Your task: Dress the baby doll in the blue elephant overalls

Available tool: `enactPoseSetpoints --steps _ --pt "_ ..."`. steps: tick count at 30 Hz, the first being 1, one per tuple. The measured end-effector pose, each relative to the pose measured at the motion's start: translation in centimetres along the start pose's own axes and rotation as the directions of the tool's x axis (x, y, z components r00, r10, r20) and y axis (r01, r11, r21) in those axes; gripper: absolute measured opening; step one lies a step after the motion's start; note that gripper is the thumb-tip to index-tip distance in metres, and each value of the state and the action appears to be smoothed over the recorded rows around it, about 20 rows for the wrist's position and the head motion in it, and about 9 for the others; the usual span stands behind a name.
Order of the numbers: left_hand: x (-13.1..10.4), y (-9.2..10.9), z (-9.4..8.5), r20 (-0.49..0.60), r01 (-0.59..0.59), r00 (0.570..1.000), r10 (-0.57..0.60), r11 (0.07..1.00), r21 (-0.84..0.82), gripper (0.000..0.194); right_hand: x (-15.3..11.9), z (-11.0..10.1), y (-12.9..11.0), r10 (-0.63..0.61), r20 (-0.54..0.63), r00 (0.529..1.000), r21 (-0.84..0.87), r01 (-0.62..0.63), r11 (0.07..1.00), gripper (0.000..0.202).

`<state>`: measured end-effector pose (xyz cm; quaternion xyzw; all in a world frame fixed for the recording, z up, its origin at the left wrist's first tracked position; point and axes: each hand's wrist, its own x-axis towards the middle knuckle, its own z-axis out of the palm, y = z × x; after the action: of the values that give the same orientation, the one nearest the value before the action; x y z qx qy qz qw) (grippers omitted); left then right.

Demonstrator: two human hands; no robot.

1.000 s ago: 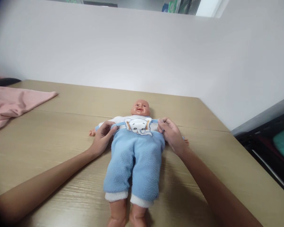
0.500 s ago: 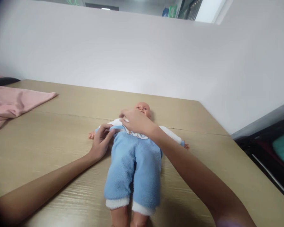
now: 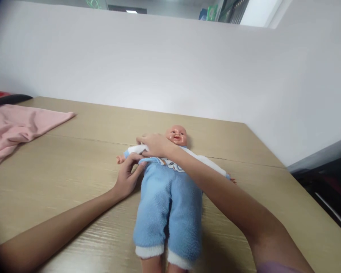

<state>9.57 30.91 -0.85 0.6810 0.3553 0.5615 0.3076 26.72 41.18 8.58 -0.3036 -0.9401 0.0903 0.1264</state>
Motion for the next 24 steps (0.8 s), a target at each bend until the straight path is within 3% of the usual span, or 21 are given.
enactPoseSetpoints --steps 3,7,10,13,18,24 --pt "-0.2 0.1 -0.2 0.019 -0.054 0.998 0.053 0.998 0.036 0.018 -1.3 -0.5 0.9 0.159 -0.175 0.972 0.279 -0.106 0.954 0.028" --pt "-0.7 0.1 -0.5 -0.011 -0.209 0.977 0.213 0.964 0.164 0.011 -2.9 -0.6 2.7 0.256 -0.148 0.955 0.638 -0.106 0.763 0.033" --pt "-1.2 -0.1 -0.8 -0.017 -0.333 0.937 0.348 0.909 0.252 0.01 -3.5 0.1 3.4 0.206 -0.129 0.97 0.703 -0.057 0.709 0.034" --pt "-1.4 -0.5 -0.7 0.018 -0.377 0.925 0.38 0.907 0.186 0.008 -3.8 0.5 3.0 0.163 -0.186 0.969 0.652 -0.002 0.758 0.033" --pt "-0.7 -1.0 0.0 -0.102 -0.219 0.973 0.209 0.97 -0.101 0.011 -5.1 -0.3 1.0 0.121 -0.254 0.96 0.45 0.007 0.893 0.027" --pt "0.7 -0.8 0.4 -0.14 0.074 0.985 -0.105 0.975 -0.21 0.034 -8.2 -1.7 -1.4 0.347 -0.085 0.934 0.426 -0.28 0.86 0.032"
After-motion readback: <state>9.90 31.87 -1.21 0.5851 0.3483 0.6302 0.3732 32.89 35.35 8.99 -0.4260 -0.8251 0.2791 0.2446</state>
